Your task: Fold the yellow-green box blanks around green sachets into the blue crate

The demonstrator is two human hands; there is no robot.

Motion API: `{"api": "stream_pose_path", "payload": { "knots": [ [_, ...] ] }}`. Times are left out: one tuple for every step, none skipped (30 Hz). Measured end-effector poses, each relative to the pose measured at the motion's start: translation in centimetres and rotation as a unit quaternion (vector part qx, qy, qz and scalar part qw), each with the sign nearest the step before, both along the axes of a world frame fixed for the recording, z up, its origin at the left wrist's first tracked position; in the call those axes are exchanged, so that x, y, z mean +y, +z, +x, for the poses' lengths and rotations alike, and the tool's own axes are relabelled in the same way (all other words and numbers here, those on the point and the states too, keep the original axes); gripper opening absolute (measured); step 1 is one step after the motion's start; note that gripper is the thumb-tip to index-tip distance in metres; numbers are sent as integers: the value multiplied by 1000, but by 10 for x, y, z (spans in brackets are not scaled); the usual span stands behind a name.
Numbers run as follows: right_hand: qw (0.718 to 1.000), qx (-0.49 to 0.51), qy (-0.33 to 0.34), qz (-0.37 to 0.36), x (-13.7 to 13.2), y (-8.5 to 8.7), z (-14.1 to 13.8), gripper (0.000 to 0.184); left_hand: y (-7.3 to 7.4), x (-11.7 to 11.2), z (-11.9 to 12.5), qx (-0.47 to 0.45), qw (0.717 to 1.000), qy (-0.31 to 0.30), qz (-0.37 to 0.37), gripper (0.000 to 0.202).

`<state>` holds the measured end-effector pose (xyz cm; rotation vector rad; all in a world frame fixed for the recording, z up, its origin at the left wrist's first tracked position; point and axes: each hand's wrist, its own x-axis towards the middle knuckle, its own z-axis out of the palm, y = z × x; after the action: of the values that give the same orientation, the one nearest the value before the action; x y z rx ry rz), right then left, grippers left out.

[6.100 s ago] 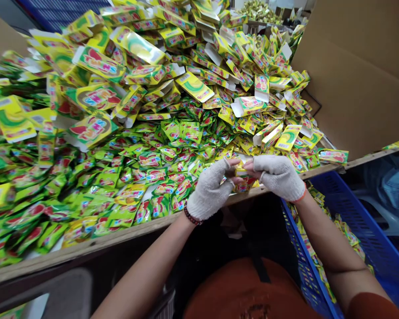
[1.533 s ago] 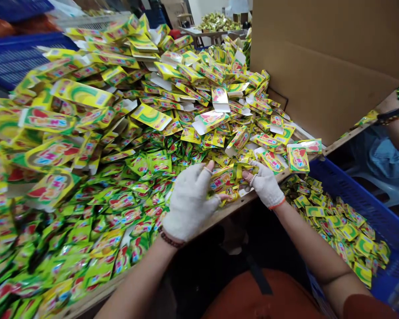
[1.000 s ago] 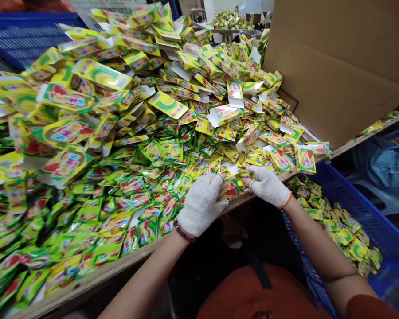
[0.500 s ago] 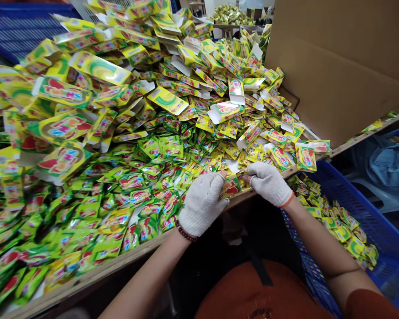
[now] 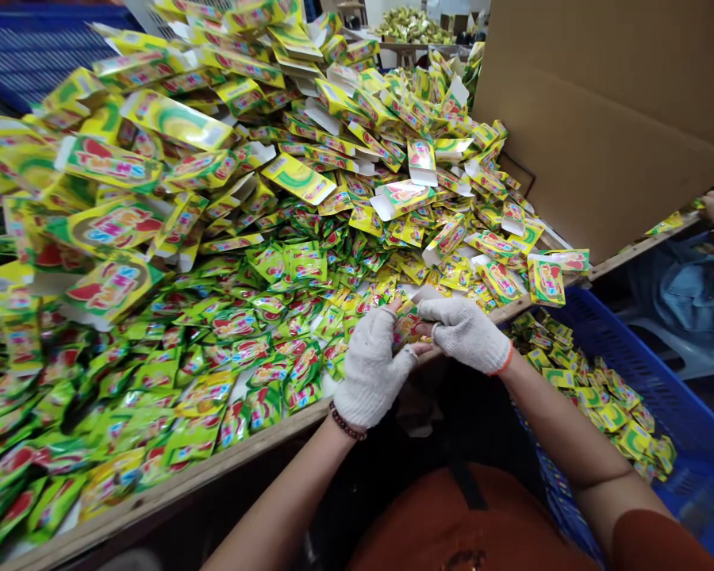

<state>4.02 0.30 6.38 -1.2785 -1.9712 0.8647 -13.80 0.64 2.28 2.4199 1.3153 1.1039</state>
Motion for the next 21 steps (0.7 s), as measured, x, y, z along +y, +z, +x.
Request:
{"api": "stream_pose_path", "payload": {
  "knots": [
    [999, -14, 10, 42, 2, 0, 0, 16, 3, 0, 0, -24, 999, -13, -32, 45],
    [996, -21, 18, 82, 4, 0, 0, 15, 6, 0, -1, -56, 996, -27, -70, 40],
    [993, -18, 16, 117, 5, -1, 0, 15, 9, 0, -2, -99, 988, -39, -111, 37],
    [989, -2, -2, 146, 6, -3, 0, 16, 11, 0, -3, -151, 976, -48, -151, 35],
    [985, 24, -36, 169, 6, -7, -1, 17, 11, 0, -4, -206, 959, -54, -188, 35],
    [979, 60, -81, 179, 6, -11, -2, 18, 11, 0, -6, -258, 940, -57, -217, 37],
    [972, 101, -123, 173, 5, -17, -3, 19, 9, 0, -7, -300, 922, -59, -239, 40],
    [968, 138, -151, 148, 5, -23, -5, 21, 7, 0, -8, -330, 908, -63, -252, 43],
    [965, 171, -161, 112, 4, -29, -8, 23, 5, 0, -10, -345, 899, -68, -259, 46],
    [964, 199, -156, 76, 4, -35, -10, 24, 3, 0, -12, -347, 898, -74, -260, 47],
    [964, 219, -140, 47, 4, -39, -13, 24, 1, 0, -15, -339, 902, -79, -257, 48],
    [965, 231, -121, 29, 4, -43, -15, 24, 0, 1, -17, -322, 910, -82, -249, 46],
    [966, 235, -103, 25, 5, -44, -17, 23, 0, 2, -20, -301, 919, -84, -240, 41],
    [967, 235, -91, 29, 5, -44, -19, 22, 0, 3, -23, -280, 928, -84, -230, 35],
    [970, 228, -82, 36, 7, -43, -20, 20, 1, 5, -25, -263, 936, -82, -220, 28],
    [972, 219, -73, 42, 9, -40, -21, 18, 2, 6, -26, -250, 942, -80, -212, 22],
    [974, 213, -69, 46, 11, -36, -21, 19, 3, 7, -27, -242, 945, -77, -205, 18],
    [974, 214, -64, 45, 14, -31, -21, 20, 4, 8, -26, -243, 946, -74, -201, 16],
    [973, 222, -58, 37, 17, -27, -21, 22, 5, 8, -25, -256, 943, -70, -200, 17],
    [971, 234, -47, 24, 20, -23, -21, 24, 6, 8, -24, -279, 935, -68, -207, 21],
    [969, 243, -34, 13, 23, -19, -20, 27, 7, 9, -22, -307, 923, -67, -221, 26]
  ]
}}
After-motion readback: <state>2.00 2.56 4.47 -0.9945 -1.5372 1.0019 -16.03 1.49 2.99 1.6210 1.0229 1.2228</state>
